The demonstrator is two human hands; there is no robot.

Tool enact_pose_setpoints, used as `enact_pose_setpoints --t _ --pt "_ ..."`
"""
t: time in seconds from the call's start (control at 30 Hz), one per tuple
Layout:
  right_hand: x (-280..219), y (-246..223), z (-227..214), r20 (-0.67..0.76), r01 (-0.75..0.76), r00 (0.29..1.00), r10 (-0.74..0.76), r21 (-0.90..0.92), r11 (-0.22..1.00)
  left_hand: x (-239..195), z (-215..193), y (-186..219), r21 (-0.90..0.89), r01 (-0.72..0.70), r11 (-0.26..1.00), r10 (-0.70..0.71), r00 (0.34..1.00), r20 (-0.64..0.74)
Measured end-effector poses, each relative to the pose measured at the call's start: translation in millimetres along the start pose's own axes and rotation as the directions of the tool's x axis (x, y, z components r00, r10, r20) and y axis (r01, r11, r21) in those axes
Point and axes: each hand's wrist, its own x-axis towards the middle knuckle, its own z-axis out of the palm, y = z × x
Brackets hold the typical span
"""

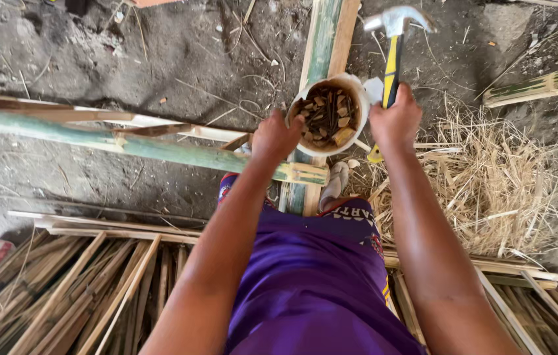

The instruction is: The person hammers nails into bamboo poles to assemble a bamboo frame. They repeatedly pick nails from a white container, position them on the bamboo, and strike them with a hammer. The person also moves and positions bamboo poles to align them for nailing.

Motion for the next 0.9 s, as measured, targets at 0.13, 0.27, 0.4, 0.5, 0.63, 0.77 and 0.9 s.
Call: enact_pose_setpoints --t 0.13,0.27,0.4,0.5,0.63,0.77,0.9 --pt "-9 11 -6 0.024 -0.038 0.999 0.037 0.054 0.998 -10 29 26 -0.089 -0.239 0.967 0.236 0.971 -0.042" --pt "-15 17 1 -0.072 0.024 0.997 -0.017 0.098 0.995 35 78 56 0.304 -0.293 0.907 0.192 0.927 0.323" --pt "-9 16 3 -0.093 0.031 0.995 -0.031 -0.004 1.000 60 84 66 0.445 -0.421 0.790 0.187 0.857 0.480" --pt "-7 14 6 -0.070 -0.010 0.997 0.012 0.032 0.999 61 77 64 0.449 -0.467 0.761 0.220 0.838 0.499" --pt "-2 6 4 -0.065 -0.005 0.998 0.012 0.107 0.994 55 67 64 0.461 -0.457 0.760 0.197 0.839 0.507" --pt "-3 -1 0 -0.059 0.036 0.998 -0.030 0.114 0.993 42 66 60 0.413 -0.402 0.818 0.187 0.863 0.470" --pt "0 -7 1 0.020 -0.056 0.998 0.054 0.121 0.991 22 51 50 0.280 -0.313 0.907 0.179 0.891 0.416"
